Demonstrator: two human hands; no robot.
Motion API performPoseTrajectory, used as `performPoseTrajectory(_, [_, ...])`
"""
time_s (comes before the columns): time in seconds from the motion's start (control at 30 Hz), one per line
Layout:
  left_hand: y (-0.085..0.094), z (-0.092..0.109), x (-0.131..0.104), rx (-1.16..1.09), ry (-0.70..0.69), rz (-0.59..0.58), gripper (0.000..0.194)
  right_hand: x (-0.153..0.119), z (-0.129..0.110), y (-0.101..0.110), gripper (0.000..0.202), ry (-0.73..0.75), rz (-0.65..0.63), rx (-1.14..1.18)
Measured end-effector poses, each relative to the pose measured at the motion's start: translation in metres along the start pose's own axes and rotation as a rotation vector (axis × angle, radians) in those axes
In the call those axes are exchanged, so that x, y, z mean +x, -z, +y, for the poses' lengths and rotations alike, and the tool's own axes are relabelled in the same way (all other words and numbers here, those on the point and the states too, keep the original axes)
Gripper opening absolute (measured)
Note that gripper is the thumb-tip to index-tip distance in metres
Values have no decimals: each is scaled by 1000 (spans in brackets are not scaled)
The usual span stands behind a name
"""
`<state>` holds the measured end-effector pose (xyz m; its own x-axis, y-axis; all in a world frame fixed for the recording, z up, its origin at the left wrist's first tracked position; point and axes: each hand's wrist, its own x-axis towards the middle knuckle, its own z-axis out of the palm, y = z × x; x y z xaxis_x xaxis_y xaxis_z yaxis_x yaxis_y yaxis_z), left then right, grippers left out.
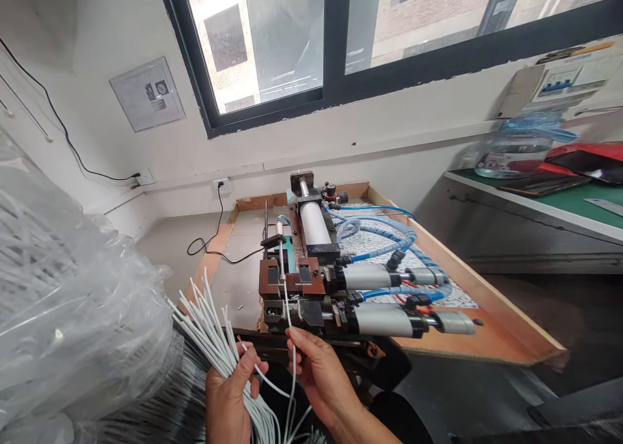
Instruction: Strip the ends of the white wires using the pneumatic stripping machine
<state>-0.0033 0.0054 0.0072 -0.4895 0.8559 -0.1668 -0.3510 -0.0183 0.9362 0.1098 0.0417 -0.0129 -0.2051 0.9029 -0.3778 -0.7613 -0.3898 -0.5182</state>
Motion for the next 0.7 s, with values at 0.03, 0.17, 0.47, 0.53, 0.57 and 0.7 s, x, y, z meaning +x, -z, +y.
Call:
performPoseTrajectory(0.03, [0, 0, -1, -6, 3, 5, 23, 0, 0, -1, 21, -9, 8, 3])
performPoseTrajectory(0.17, [2, 1, -2, -30, 19, 15, 26, -1, 2, -4, 23, -21, 6, -15])
performPoseTrajectory(0.47, [2, 3, -5, -69, 35, -53, 15, -21, 15, 24, 27, 123, -328, -704])
performPoseTrajectory(0.53, [1, 3, -6, -60, 58, -35, 16, -26, 18, 31, 24, 198, -411, -843])
performPoseTrajectory(0.57, [1, 3, -7, -53, 63, -27, 16, -28, 19, 33, 23, 216, -422, -889])
performPoseTrajectory(0.7, [3, 3, -9, -58, 16, -30, 12, -39, 20, 36, 30, 168, -426, -956])
